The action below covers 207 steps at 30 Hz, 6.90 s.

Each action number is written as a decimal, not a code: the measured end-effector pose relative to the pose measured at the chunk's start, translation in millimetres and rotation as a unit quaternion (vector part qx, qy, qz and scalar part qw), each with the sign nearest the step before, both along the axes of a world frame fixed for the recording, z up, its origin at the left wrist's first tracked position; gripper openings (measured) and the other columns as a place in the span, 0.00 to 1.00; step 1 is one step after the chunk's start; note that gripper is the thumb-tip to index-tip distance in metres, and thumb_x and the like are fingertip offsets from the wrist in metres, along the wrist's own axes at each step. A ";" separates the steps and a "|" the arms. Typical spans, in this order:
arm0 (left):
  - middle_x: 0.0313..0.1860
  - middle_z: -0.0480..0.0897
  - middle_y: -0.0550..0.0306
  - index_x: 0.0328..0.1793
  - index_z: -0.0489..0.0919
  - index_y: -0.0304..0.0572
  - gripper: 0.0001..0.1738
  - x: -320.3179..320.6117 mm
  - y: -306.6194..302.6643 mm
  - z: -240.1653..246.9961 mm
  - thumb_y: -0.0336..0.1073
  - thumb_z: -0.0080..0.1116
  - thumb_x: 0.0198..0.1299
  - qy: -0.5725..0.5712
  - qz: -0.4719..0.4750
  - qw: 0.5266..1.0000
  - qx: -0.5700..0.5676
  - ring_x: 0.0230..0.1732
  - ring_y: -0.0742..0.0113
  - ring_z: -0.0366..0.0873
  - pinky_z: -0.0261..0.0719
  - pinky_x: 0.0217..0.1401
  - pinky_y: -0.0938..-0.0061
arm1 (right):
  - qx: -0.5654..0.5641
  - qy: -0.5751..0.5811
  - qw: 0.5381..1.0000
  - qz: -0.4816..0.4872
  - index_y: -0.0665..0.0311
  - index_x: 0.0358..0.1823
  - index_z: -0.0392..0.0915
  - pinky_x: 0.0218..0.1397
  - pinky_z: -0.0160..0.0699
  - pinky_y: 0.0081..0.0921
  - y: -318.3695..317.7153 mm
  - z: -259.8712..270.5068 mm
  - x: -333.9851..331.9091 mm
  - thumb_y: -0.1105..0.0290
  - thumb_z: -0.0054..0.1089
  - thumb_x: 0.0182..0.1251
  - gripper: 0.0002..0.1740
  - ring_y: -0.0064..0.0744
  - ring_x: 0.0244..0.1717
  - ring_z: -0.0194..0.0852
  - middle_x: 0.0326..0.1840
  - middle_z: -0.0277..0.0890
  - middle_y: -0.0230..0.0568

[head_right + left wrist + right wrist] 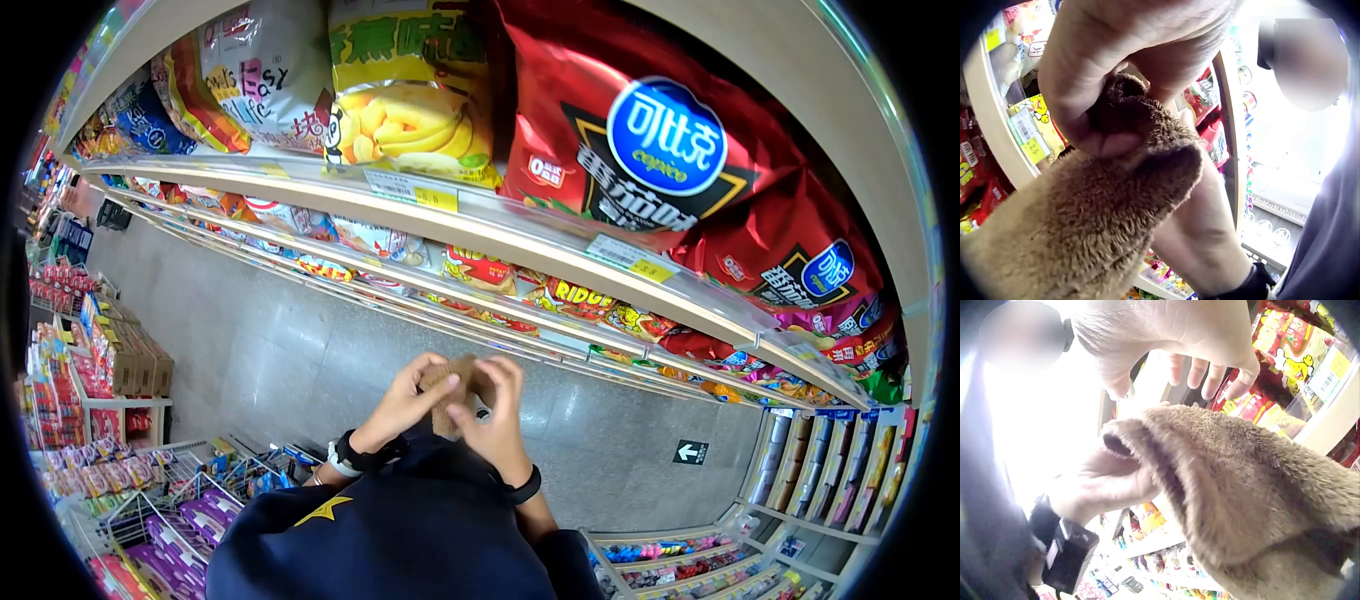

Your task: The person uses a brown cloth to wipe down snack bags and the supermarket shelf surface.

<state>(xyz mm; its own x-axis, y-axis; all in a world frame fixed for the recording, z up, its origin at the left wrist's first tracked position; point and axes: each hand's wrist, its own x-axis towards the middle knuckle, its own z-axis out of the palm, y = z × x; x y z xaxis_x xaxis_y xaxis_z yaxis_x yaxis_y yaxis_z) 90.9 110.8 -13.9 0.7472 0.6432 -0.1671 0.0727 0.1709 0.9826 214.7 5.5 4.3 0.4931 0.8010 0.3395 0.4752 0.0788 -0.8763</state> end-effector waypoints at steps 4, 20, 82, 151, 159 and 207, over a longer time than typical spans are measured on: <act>0.49 0.77 0.60 0.57 0.71 0.40 0.17 -2.5 34.7 13.0 0.36 0.60 0.67 -0.023 -0.004 0.993 -0.116 0.51 0.78 0.73 0.73 0.53 0.79 | -0.086 -0.002 0.994 0.066 0.66 0.61 0.66 0.57 0.74 0.41 19.5 -9.9 -14.3 0.65 0.76 0.50 0.38 0.56 0.58 0.72 0.59 0.68 0.54; 0.52 0.83 0.50 0.59 0.78 0.38 0.21 -26.2 134.7 36.8 0.34 0.66 0.60 0.042 -0.247 0.959 0.133 0.49 0.65 0.81 0.77 0.52 0.71 | -0.116 -0.017 0.993 -0.018 0.67 0.43 0.68 0.48 0.74 0.33 49.4 -13.1 20.9 0.81 0.57 0.64 0.10 0.39 0.44 0.78 0.44 0.76 0.47; 0.54 0.79 0.49 0.63 0.66 0.31 0.35 88.4 117.0 14.2 0.33 0.73 0.54 -0.142 0.048 0.979 0.137 0.55 0.65 0.78 0.76 0.59 0.71 | 0.131 0.278 0.892 -0.331 0.74 0.51 0.75 0.64 0.60 0.53 -11.6 -20.2 -16.0 0.71 0.56 0.59 0.19 0.54 0.58 0.70 0.50 0.75 0.57; 0.59 0.77 0.42 0.73 0.53 0.34 0.44 -16.7 -166.2 -7.1 0.34 0.68 0.57 0.057 -0.046 0.987 0.141 0.61 0.57 0.77 0.76 0.60 0.64 | -0.060 0.326 0.943 -0.030 0.70 0.58 0.70 0.57 0.74 0.31 -177.9 -58.6 12.9 0.64 0.43 0.77 0.18 0.32 0.53 0.75 0.52 0.77 0.43; 0.62 0.74 0.42 0.73 0.53 0.34 0.43 -7.3 -164.2 -6.2 0.36 0.67 0.59 -0.063 0.034 0.989 0.131 0.64 0.59 0.74 0.72 0.64 0.65 | -0.056 0.258 0.964 -0.029 0.71 0.62 0.67 0.61 0.72 0.32 -168.8 -53.9 -1.9 0.66 0.40 0.77 0.20 0.37 0.58 0.74 0.58 0.74 0.49; 0.63 0.70 0.50 0.73 0.51 0.36 0.39 -15.5 -171.5 -11.4 0.33 0.62 0.64 -0.076 0.109 0.991 -0.012 0.62 0.67 0.71 0.71 0.64 0.70 | -0.070 0.147 0.985 -0.052 0.76 0.61 0.67 0.55 0.75 0.36 -166.8 -63.2 -17.7 0.72 0.39 0.74 0.19 0.53 0.52 0.79 0.51 0.78 0.60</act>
